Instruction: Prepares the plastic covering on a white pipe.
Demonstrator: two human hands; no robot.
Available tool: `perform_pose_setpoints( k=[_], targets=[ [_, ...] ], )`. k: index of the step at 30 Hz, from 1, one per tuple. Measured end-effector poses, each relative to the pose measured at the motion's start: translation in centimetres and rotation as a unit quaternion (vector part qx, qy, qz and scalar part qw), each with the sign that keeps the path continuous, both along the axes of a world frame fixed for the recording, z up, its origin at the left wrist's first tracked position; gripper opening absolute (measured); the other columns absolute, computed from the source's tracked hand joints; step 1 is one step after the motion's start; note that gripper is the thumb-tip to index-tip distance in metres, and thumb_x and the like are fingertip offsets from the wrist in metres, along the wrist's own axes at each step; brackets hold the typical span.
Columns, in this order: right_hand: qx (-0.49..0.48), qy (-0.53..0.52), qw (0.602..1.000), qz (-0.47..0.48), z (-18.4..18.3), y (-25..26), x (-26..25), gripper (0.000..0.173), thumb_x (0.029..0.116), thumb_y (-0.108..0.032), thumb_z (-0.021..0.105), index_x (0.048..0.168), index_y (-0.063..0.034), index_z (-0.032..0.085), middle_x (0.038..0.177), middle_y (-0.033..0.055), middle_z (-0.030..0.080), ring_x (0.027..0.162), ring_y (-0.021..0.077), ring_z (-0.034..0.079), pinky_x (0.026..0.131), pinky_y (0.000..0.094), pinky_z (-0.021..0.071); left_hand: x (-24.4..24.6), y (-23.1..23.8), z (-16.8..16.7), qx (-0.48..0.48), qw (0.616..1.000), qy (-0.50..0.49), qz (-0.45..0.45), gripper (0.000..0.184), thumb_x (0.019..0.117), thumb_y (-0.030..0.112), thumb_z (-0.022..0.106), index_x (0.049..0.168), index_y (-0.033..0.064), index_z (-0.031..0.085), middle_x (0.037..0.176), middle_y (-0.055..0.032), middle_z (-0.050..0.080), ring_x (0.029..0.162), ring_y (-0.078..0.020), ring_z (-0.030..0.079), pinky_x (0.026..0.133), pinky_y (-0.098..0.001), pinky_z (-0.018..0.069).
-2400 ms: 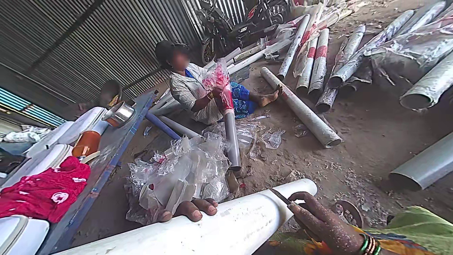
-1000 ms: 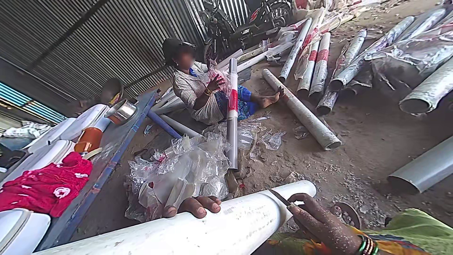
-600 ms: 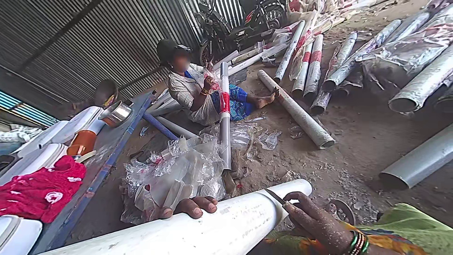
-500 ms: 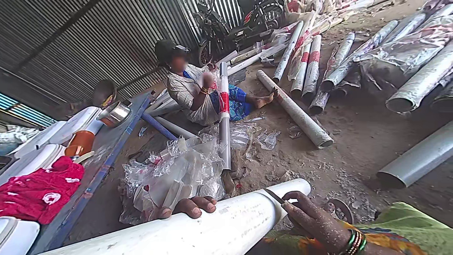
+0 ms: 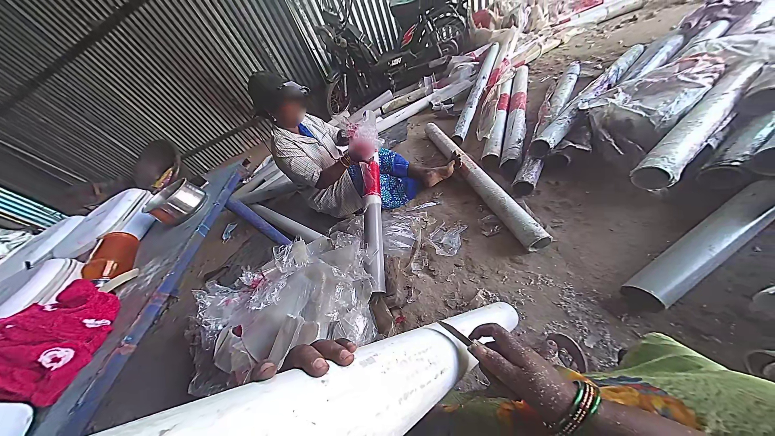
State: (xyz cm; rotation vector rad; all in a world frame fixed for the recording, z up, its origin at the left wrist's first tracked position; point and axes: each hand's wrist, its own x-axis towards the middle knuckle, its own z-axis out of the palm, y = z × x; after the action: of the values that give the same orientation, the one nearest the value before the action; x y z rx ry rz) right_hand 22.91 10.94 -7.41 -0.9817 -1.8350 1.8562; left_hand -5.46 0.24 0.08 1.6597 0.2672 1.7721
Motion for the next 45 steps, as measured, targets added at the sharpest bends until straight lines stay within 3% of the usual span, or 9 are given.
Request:
perform_pose_setpoints(
  k=[22,45],
  targets=[
    [-0.009,-0.014,1.000,0.023,0.6,0.1,0.3,0.032,0.1073,-0.029,0.047,0.130,-0.0069,0.051,0.070,-0.0061,0.051,0.053,0.0027,0.047,0.053,0.0224,0.0433,1.2,-0.1,-0.3,0.009,0.998,-0.032,0.053,0.043,0.1066,0.036,0.034,0.138,0.0203,0.059,0.123,-0.0064,0.069,0.115,-0.0308,0.066,0.098,-0.0457,0.0540],
    [0.000,-0.020,1.000,0.017,0.3,0.0,0.2,0.032,0.1072,-0.031,0.049,0.130,-0.0077,0.051,0.069,-0.0063,0.051,0.052,0.0025,0.046,0.051,0.0220,0.0423,0.2,0.2,-0.3,0.018,1.000,0.013,0.018,0.044,0.1076,0.035,0.031,0.142,0.0209,0.054,0.131,-0.0065,0.065,0.122,-0.0312,0.063,0.103,-0.0461,0.0513]
  ],
)
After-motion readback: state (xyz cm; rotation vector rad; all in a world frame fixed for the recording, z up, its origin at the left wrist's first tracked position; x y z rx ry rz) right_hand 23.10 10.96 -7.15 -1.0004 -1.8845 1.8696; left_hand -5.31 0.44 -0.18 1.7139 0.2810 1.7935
